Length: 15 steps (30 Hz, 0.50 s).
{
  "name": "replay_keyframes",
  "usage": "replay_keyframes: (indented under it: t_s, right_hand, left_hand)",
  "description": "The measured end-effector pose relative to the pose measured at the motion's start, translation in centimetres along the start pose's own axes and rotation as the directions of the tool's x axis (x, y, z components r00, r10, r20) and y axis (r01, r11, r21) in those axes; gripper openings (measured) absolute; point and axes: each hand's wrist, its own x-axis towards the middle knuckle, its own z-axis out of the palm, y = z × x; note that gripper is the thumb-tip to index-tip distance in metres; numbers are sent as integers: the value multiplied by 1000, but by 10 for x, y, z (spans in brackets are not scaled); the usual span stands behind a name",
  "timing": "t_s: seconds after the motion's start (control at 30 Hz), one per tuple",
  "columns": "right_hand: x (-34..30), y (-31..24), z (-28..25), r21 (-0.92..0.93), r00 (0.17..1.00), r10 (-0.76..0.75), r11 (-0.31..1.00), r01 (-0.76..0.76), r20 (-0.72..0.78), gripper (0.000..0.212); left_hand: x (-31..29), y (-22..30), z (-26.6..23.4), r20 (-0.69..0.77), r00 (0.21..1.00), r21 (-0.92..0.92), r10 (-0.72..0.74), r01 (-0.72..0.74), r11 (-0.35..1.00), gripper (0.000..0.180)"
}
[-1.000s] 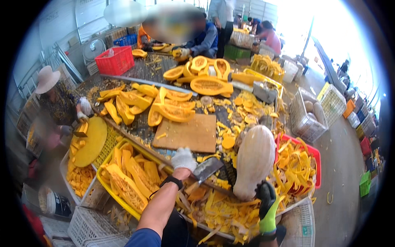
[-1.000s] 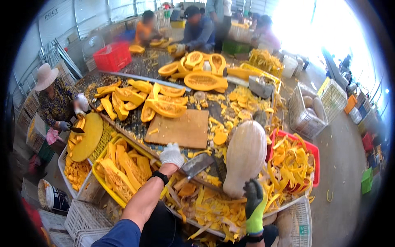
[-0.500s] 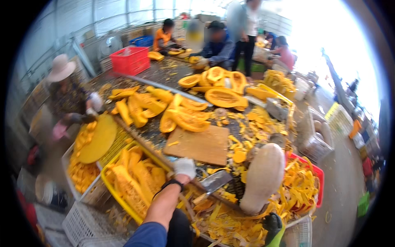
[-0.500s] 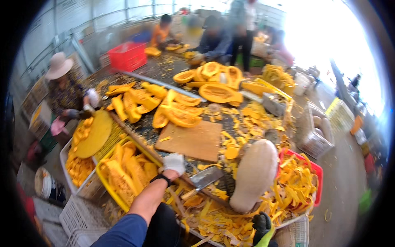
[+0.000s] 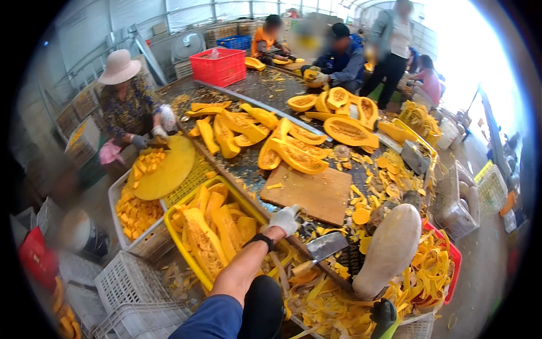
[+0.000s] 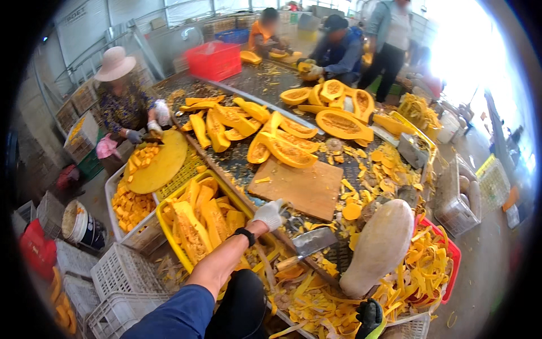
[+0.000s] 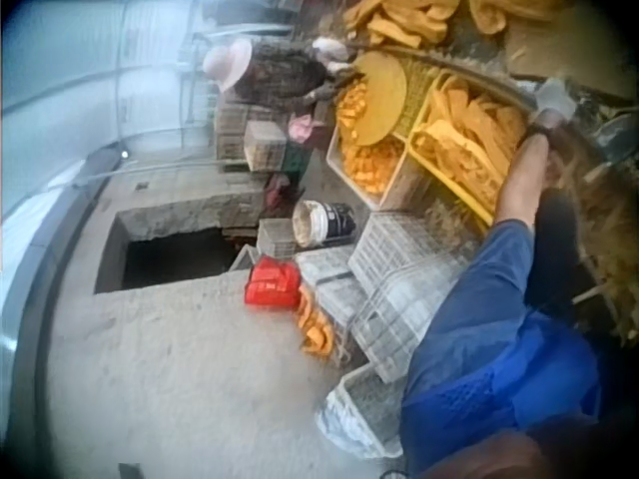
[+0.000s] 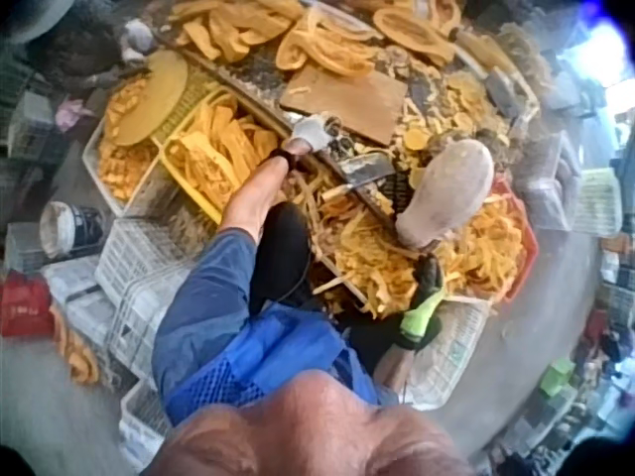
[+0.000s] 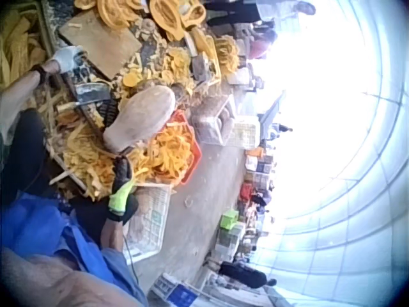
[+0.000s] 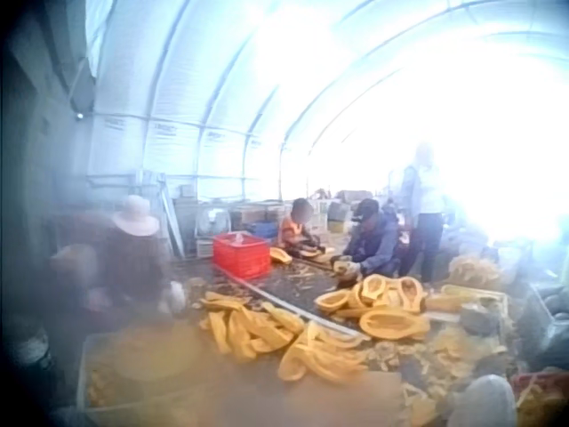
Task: The person peels a squash with a peeler and cuts it into pieces by hand using a knife.
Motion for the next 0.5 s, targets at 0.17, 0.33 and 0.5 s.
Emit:
replay_keyframes:
  t_s: [0.17, 0.33, 0.5]
  right_hand:
    - [0, 6, 4, -58, 996, -11, 998, 16, 91, 40]
    - [-9, -7, 24, 185, 983, -49, 983, 15, 179, 41]
    - [-29, -32, 51, 98, 966, -178, 982, 163, 186, 38]
  left_hand:
    - [-1, 6, 0, -45, 980, -239, -194, 178, 955, 36]
    - [-26, 40, -41, -303, 949, -387, -87, -39, 921, 31]
    - [-66, 117, -102, -246, 968, -519, 53, -178, 836, 28]
